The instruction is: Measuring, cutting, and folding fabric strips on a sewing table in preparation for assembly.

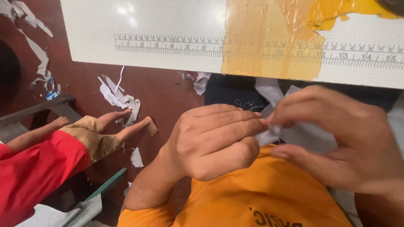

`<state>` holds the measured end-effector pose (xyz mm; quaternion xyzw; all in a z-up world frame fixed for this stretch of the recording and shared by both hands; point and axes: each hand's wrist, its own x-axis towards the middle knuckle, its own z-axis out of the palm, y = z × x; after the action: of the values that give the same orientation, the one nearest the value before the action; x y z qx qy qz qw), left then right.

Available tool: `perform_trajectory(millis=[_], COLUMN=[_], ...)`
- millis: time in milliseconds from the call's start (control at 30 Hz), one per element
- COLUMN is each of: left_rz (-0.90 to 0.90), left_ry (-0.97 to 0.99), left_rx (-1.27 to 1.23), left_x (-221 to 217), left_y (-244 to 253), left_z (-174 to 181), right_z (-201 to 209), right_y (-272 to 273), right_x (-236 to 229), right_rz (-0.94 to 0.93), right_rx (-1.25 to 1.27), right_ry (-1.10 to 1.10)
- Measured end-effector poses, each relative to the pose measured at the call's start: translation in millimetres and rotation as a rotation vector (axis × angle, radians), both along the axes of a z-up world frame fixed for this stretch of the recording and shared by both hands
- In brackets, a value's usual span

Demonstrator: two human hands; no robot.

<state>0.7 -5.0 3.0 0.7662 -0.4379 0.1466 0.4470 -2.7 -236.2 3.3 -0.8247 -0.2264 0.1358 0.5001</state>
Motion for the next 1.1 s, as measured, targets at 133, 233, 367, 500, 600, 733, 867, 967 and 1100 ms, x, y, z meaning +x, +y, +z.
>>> perform_trajectory(millis=[133,233,367,500,600,733,867,967,1100], left_rz=[0.012,0.006,0.064,0.02,-0.08,-0.076,0.18,0.235,0.213], left_ry=[-0.021,-0.009,-0.019,-0.021,-0.014,0.396,0.641,0.802,1.049], left_rx=[-0.003,0.007,0.071,0.104,0.043,0.065,0.18,0.072,-0.1], left_x=[0,0,-4,-7,-10,-21,-14,-13,-17], left_y=[-3,-3,-8,-8,-6,0,2,3,1], left_z=[1,2,4,7,13,15,16,12,0], right_z=[-3,-9,-20,-42,-56,-27,-40,-30,-38], right_y=[7,8,15,8,-1,5,0,-6,-10], right_x=[-2,-5,-17,-31,-21,-13,-14,-12,-19], right_rz=[0.03,-0.035,-0.142,-0.077,-0.152,0.045,0.032,0.003,-0.028], right_rx=[0.086,0.174,-0.043,-0.09,-0.316,0.103,0.25,0.202,0.154], right_ry=[0.04,0.161,-0.022,-0.213,-0.318,-0.2,0.015,0.054,0.007])
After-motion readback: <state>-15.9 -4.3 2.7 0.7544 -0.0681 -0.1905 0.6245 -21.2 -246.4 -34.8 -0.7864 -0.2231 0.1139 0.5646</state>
